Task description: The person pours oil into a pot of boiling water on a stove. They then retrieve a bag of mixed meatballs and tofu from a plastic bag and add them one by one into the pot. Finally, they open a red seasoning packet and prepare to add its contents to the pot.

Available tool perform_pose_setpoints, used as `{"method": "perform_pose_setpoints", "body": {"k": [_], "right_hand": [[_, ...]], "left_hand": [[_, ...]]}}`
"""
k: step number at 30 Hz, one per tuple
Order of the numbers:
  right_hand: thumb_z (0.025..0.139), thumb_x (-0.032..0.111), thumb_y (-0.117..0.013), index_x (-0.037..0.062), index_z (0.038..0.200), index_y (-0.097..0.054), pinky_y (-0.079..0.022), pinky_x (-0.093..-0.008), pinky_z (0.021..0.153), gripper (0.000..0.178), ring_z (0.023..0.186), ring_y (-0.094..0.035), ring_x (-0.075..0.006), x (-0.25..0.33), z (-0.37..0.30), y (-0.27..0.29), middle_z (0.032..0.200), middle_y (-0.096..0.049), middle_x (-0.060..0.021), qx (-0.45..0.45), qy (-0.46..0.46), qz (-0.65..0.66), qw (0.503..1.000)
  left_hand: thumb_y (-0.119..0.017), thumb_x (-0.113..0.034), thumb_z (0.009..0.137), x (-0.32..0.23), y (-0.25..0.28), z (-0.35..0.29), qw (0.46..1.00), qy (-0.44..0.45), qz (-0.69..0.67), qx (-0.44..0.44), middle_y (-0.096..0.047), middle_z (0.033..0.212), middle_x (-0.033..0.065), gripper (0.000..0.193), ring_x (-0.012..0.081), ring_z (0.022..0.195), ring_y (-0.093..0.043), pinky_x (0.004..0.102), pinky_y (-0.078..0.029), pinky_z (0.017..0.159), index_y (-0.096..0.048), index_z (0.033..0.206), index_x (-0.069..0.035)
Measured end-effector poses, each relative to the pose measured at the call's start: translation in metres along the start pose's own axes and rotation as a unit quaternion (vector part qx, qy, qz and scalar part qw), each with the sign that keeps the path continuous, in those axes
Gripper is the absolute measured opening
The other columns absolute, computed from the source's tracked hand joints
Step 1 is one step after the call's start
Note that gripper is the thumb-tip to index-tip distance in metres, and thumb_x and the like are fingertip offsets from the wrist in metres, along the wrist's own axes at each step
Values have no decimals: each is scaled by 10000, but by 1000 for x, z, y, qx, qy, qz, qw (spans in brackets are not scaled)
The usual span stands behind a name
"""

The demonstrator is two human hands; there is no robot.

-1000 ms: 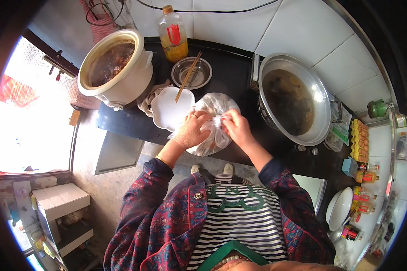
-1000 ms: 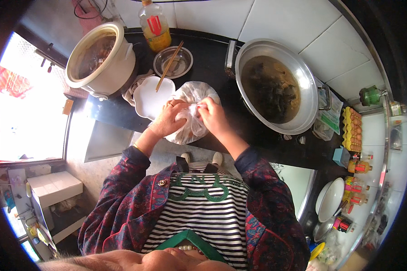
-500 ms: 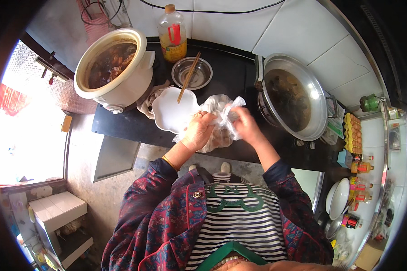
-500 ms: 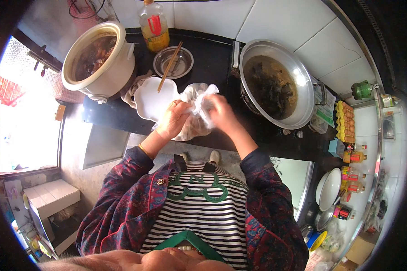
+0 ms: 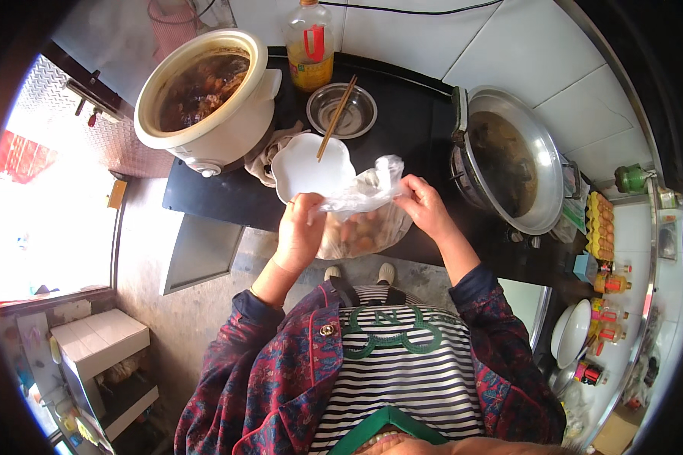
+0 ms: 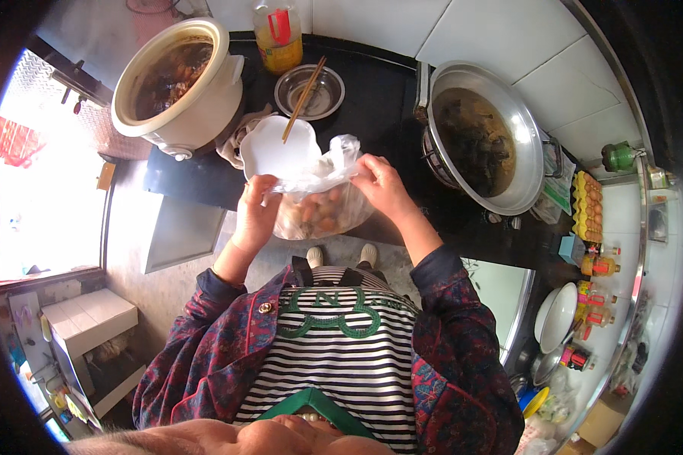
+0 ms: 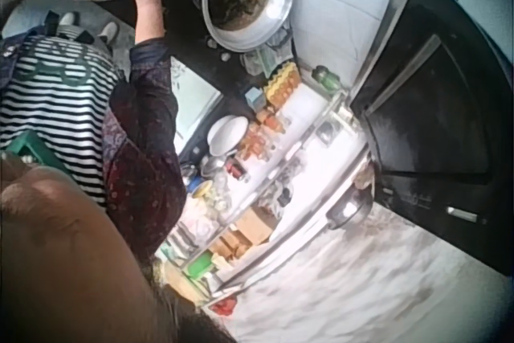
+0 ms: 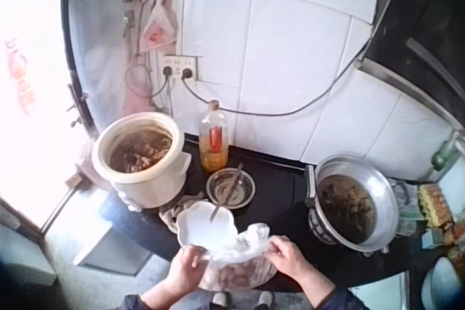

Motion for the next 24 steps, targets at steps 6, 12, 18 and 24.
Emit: {"method": "perform_pose_setpoints", "body": {"k": [6, 12, 18, 24], "right_hand": [[744, 11, -641, 9, 966, -607, -495, -322, 721, 225, 800, -617, -248, 44, 1, -10, 904, -590, -134, -20, 63, 38, 997], [970, 209, -502, 12, 789, -583, -434, -263, 706, 279, 757, -571, -120, 50, -5, 47, 793, -609, -55, -104, -41, 144, 983], [987, 243, -484, 29, 934, -597, -433, -256, 703, 248, 784, -579, -122, 90, -7, 71, 869, -612, -56, -51, -1, 200, 978], [928, 63, -508, -24, 1087, -567, -456, -283, 833, 191, 941, -552, -141, 120, -12, 97, 1043, -580, -89, -16, 15, 195, 981]], "left_hand": [[-618, -15, 727, -55, -32, 16, 990, -111, 72, 45, -611, 901, 159, 329, 366, 848, -593, 448, -490, 760, -561, 1048, -54], [-591, 55, 721, -46, 26, 24, 996, -26, -4, -89, -630, 827, 139, 255, 318, 743, -609, 372, -496, 676, -598, 957, -43], [-569, 86, 720, -87, 29, 32, 984, -96, 58, -138, -631, 850, 127, 248, 314, 782, -608, 343, -488, 730, -585, 947, -14], [-546, 32, 813, -107, 57, 27, 965, -69, 57, -246, -609, 887, 143, 211, 198, 779, -578, 280, -439, 742, -577, 1021, 41]]}}
Point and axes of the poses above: each hand's wrist, its own z-axis towards the middle knuckle, its own y-axis out of the back of the hand, x = y × z, the point moved 8 cm from there along z, towards the middle knuckle
